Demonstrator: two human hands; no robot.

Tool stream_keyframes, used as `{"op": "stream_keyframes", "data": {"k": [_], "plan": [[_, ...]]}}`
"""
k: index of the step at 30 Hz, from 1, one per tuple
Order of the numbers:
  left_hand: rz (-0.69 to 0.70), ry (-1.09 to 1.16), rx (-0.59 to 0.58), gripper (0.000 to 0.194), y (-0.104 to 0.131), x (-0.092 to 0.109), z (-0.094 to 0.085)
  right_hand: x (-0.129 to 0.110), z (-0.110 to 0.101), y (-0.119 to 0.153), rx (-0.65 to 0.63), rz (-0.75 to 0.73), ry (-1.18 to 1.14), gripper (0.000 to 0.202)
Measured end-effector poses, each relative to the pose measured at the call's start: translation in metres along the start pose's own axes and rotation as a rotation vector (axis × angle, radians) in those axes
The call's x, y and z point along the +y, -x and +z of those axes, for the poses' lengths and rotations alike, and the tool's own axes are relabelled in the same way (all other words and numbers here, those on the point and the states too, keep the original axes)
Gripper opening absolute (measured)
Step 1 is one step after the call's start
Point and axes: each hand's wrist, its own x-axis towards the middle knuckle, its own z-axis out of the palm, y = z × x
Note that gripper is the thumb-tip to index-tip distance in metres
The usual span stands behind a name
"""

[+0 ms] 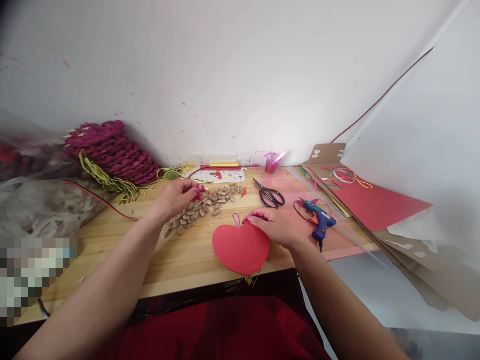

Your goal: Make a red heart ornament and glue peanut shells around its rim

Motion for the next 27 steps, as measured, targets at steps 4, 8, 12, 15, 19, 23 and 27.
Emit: {"op": "stream_keyframes", "data": {"k": [4, 8, 12, 15, 19, 23, 27], "plan": [[-0.015, -0.109, -0.288, 0.021, 0.008, 0.007, -0.001, 0.0, 0.008, -0.003, 0.005, -0.006, 0.091, 0.024], [-0.015, -0.258, -0.395, 0.02, 0.007, 0.006, -0.001, -0.002, 0.008, 0.002, -0.033, -0.011, 0.138, 0.036], [-0.015, -0.452, -0.11, 0.025, -0.003, -0.004, -0.011, 0.002, 0.007, 0.001, 0.02, -0.072, 0.258, 0.028], [-0.018, -0.574, 0.019, 0.023, -0.008, -0.012, -0.015, 0.011, 0.007, -0.006, 0.15, -0.142, 0.358, 0.024], [0.033, -0.662, 0.015, 0.017, -0.01, -0.019, -0.004, 0.023, 0.011, -0.012, 0.287, -0.219, 0.428, 0.025], [0.062, -0.718, 0.028, 0.012, -0.012, -0.022, 0.008, 0.031, 0.016, -0.006, 0.348, -0.25, 0.456, 0.027], [0.076, -0.727, 0.067, 0.016, -0.013, -0.023, 0.007, 0.04, 0.016, 0.013, 0.386, -0.297, 0.463, 0.027]]}}
